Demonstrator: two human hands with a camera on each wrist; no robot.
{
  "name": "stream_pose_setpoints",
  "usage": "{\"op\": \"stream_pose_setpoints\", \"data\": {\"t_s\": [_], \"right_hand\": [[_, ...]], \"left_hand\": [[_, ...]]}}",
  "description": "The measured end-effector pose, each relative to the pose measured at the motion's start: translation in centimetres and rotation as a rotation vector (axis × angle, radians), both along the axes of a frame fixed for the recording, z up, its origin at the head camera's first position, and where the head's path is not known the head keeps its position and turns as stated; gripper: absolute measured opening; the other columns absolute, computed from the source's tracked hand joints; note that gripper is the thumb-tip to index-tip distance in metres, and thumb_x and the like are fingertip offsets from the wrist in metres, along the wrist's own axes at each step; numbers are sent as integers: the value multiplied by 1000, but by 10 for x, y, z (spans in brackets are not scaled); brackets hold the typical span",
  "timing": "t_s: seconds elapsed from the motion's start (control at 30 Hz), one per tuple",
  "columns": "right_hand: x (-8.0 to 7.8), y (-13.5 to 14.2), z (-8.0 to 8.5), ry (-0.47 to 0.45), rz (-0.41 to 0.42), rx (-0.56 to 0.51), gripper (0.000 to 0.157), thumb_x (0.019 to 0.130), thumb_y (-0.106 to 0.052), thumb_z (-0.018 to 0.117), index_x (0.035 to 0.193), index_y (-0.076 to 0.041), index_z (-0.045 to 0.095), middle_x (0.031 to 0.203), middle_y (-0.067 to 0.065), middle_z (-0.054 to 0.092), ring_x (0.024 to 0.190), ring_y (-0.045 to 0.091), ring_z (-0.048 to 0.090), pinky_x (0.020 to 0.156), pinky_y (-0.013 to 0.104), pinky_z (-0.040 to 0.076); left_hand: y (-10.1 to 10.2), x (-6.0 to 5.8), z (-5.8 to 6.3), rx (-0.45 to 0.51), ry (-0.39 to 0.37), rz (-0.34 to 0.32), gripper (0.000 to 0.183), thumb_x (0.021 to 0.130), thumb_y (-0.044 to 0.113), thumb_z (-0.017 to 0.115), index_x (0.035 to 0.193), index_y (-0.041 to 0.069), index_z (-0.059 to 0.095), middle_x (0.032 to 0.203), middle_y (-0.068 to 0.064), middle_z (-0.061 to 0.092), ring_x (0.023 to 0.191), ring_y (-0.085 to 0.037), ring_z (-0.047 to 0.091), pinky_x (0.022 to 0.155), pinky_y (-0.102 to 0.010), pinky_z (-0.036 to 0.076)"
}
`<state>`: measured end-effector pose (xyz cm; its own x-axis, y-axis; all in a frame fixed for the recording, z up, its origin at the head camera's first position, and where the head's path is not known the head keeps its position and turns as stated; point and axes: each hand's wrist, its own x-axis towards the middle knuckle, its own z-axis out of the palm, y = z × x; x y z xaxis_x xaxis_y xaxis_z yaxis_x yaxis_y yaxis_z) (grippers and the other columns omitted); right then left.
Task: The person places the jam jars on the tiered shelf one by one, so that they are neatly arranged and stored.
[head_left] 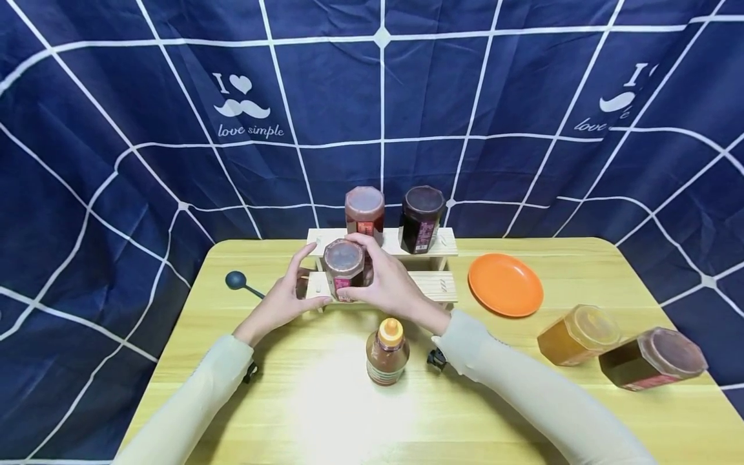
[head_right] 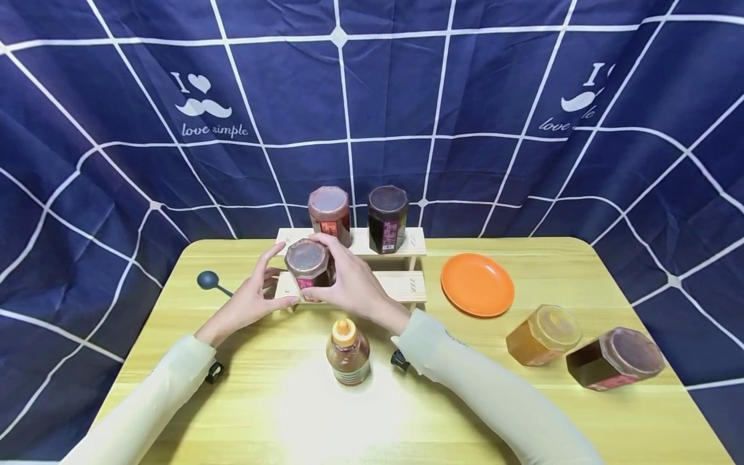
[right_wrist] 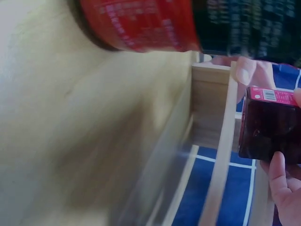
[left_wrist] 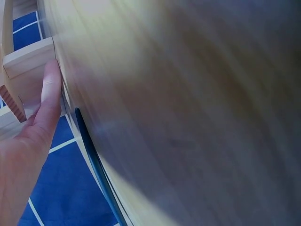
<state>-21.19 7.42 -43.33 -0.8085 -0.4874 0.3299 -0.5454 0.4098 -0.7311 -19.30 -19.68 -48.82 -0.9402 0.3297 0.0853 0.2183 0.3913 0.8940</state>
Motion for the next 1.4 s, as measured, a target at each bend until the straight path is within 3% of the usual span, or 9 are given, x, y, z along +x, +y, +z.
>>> {"op": "stream_pose_setpoints", "data": {"t_s": [0.3, 0.67, 0.97, 1.23, 1.4], "right_hand": [[1, -2, -5, 11, -22, 26, 99, 80, -34, 101, 160, -27, 44, 142, 2, 63, 125, 19, 64, 106, 46, 51], [4, -7, 0, 84, -48, 140, 105, 82, -41, 100, 165, -21, 39, 142, 12, 62, 128, 28, 64, 104, 50, 53], [8, 7, 4, -20, 32, 93, 105, 90, -22, 93, 170, -20, 25, 147, 16, 61, 131, 27, 64, 109, 49, 51], [25, 30, 19, -150, 56, -67, 90, 96, -11, 85, 167, -16, 29, 140, 15, 64, 121, 37, 70, 94, 43, 61], [40, 50, 31, -228, 47, -150, 80, 101, -14, 81, 165, -13, 33, 142, 14, 65, 120, 29, 71, 95, 42, 60]], "left_hand": [[1, 0, 0, 11, 7, -4, 115, 92, 16, 92, 173, 44, 14, 141, -24, 64, 114, -34, 70, 98, -55, 55], [1, 0, 1, 33, -10, -14, 115, 93, 13, 91, 173, 43, 14, 139, -24, 64, 110, -32, 72, 96, -52, 56], [1, -1, 2, 52, -6, -24, 115, 93, 11, 90, 174, 39, 13, 140, -25, 64, 113, -34, 72, 99, -54, 56], [0, -2, 0, 36, 0, -16, 116, 92, 12, 91, 174, 37, 14, 140, -26, 64, 119, -37, 69, 103, -58, 53], [0, -2, -1, 43, -3, -21, 115, 92, 12, 91, 174, 37, 14, 138, -26, 64, 118, -37, 69, 103, -57, 53]]}}
